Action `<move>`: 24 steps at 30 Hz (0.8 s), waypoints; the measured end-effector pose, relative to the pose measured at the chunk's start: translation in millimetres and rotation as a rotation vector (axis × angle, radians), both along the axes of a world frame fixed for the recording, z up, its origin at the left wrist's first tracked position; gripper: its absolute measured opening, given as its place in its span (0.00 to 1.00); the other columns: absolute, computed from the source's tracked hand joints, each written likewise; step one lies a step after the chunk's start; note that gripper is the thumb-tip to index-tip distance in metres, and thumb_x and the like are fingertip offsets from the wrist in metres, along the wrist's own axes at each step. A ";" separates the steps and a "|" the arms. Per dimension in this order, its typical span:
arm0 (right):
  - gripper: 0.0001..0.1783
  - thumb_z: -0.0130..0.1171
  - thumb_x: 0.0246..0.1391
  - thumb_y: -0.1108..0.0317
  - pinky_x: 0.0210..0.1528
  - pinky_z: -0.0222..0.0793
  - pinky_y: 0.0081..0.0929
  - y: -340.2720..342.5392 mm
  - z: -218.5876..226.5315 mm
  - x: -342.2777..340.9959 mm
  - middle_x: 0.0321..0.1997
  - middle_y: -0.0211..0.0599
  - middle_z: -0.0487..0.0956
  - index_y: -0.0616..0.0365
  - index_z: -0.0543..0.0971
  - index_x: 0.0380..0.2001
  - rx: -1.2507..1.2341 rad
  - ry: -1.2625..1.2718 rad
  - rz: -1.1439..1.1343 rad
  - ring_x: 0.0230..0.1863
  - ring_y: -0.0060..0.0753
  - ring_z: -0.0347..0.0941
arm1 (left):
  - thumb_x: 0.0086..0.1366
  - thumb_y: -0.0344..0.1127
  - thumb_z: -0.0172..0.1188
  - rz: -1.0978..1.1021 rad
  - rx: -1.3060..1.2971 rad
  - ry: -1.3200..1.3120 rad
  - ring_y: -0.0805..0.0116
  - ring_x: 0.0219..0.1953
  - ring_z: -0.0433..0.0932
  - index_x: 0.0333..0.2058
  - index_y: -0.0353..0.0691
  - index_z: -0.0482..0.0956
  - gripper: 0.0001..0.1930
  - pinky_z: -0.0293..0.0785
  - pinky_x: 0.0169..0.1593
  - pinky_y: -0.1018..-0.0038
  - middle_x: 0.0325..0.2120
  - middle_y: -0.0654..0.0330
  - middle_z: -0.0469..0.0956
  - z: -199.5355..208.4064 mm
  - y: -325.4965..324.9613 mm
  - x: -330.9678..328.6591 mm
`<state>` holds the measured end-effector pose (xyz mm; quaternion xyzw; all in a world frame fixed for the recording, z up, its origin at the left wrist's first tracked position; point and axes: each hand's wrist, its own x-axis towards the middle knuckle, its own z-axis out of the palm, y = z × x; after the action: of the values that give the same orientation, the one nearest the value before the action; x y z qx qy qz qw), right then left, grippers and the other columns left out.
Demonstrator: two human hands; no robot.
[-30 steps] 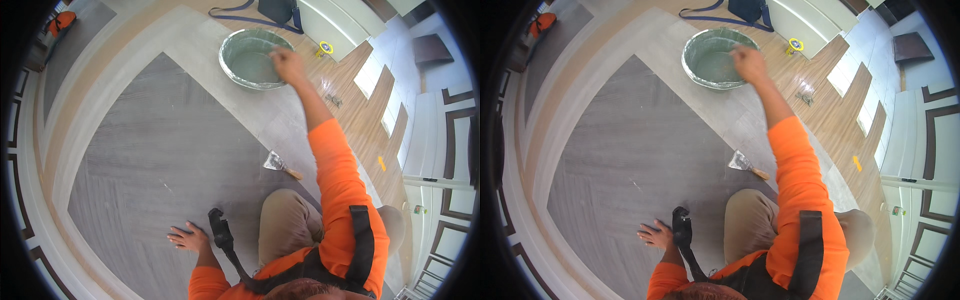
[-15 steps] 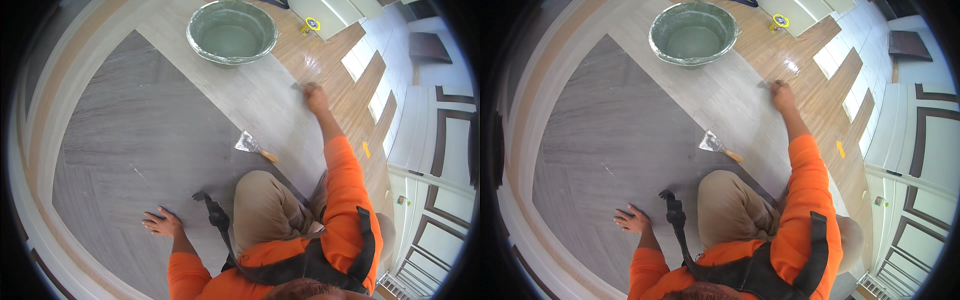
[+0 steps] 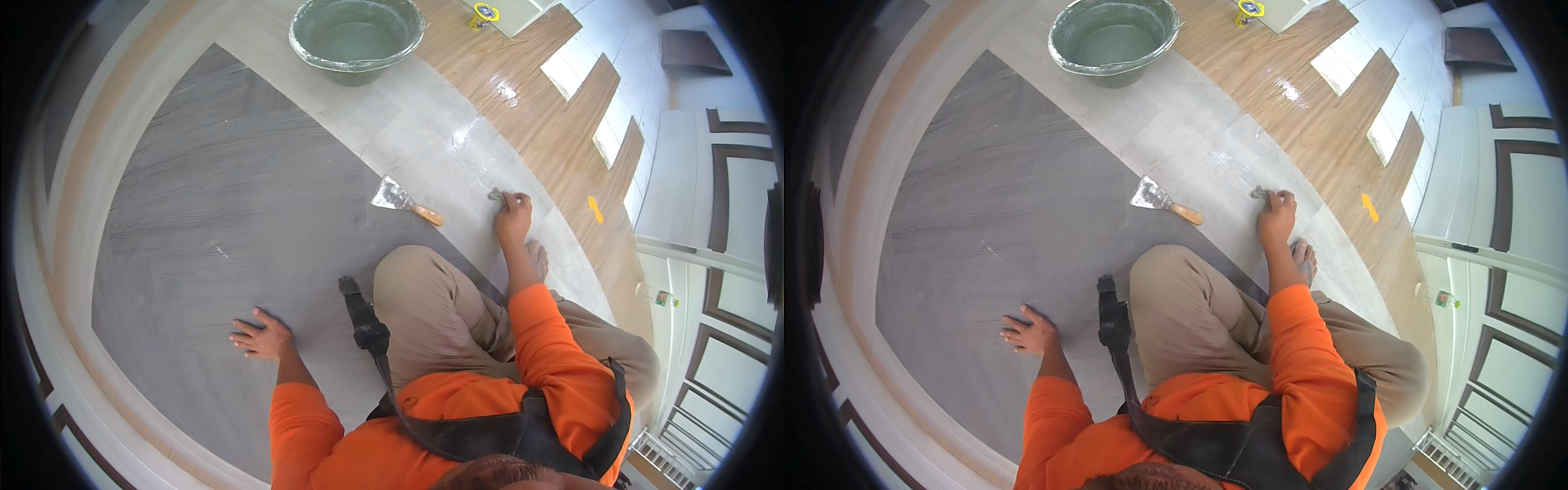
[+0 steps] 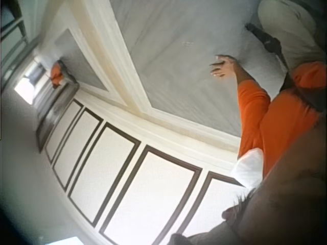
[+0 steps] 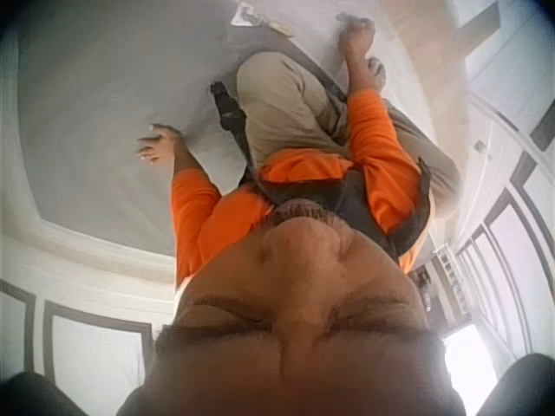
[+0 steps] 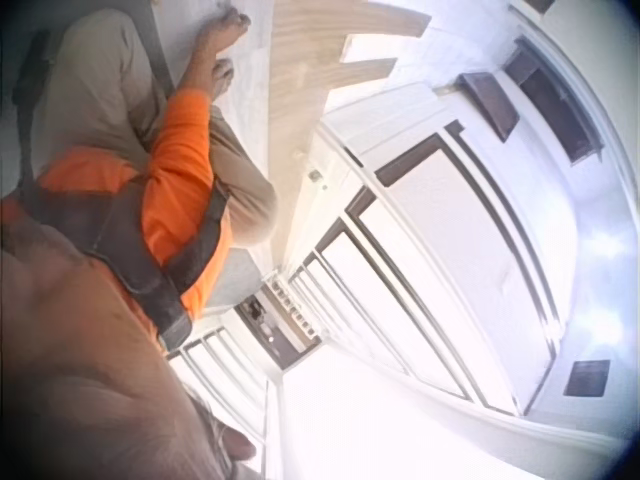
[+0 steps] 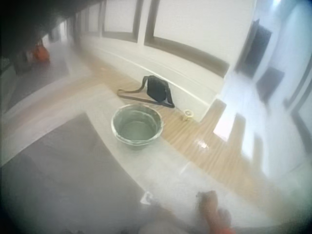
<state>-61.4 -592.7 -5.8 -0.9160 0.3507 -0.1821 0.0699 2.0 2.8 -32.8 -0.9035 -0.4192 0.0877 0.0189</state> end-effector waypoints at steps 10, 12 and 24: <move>0.08 0.69 0.60 0.62 0.57 0.71 0.47 57.4 -2.9 93.3 0.47 0.43 0.82 0.50 0.92 0.32 0.227 -0.134 0.242 0.50 0.51 0.74 | 0.74 0.79 0.27 0.055 -0.094 -0.057 0.47 0.84 0.37 0.82 0.54 0.46 0.48 0.34 0.81 0.42 0.82 0.45 0.38 15.7 8.9 4.5; 0.07 0.69 0.59 0.63 0.54 0.71 0.48 3.3 -13.6 54.6 0.43 0.42 0.83 0.50 0.92 0.33 0.169 -0.180 0.020 0.47 0.51 0.75 | 0.74 0.80 0.25 0.141 -0.199 -0.096 0.46 0.84 0.36 0.82 0.53 0.46 0.49 0.35 0.81 0.41 0.82 0.44 0.38 17.1 -4.0 22.9; 0.07 0.63 0.57 0.70 0.56 0.73 0.44 45.4 -2.1 98.3 0.40 0.40 0.82 0.51 0.90 0.34 0.181 -0.120 0.364 0.50 0.48 0.75 | 0.73 0.81 0.26 0.173 -0.058 -0.087 0.43 0.83 0.38 0.81 0.52 0.47 0.51 0.35 0.80 0.37 0.81 0.39 0.39 41.6 -84.0 31.7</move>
<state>36.9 -547.3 -7.9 -0.9417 0.1895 -0.1882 0.2044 33.6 -81.2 8.8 -0.8671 -0.4933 0.0618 -0.0329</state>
